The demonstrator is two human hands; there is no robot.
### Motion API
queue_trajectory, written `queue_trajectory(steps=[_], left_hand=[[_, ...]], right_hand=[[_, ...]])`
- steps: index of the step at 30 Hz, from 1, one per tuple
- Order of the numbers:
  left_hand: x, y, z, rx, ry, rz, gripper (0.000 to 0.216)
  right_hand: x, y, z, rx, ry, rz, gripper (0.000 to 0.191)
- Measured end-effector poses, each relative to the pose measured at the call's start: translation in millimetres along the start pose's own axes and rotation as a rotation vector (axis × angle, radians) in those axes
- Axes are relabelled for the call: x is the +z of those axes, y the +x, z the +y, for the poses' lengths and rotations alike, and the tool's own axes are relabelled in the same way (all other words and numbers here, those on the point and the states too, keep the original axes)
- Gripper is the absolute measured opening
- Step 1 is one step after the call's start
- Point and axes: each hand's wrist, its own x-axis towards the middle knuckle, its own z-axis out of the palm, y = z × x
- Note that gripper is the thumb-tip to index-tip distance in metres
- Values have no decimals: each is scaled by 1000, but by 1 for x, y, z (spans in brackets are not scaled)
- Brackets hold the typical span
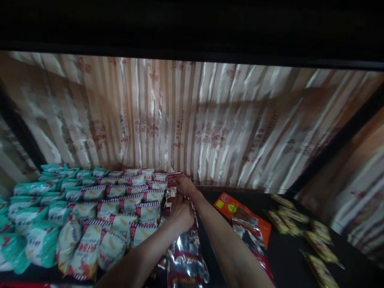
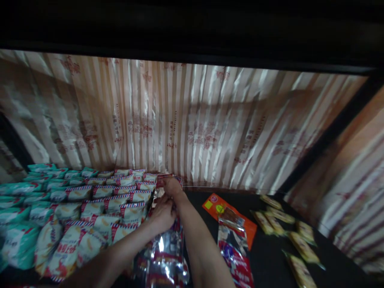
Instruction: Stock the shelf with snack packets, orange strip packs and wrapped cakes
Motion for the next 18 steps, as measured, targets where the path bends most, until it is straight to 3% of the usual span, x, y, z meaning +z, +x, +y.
queue_trajectory(steps=[9,14,18], left_hand=[[14,-59,9,-3,-55,118,34],[25,-101,-4,-26,-30,150,28],[37,-142,-25,-35,-64,192,27]], right_hand=[[-15,-85,-17,69,118,63,27],[-15,-140,-53,42,209,68,25],[-7,-191,-94,-41,416,153,26]])
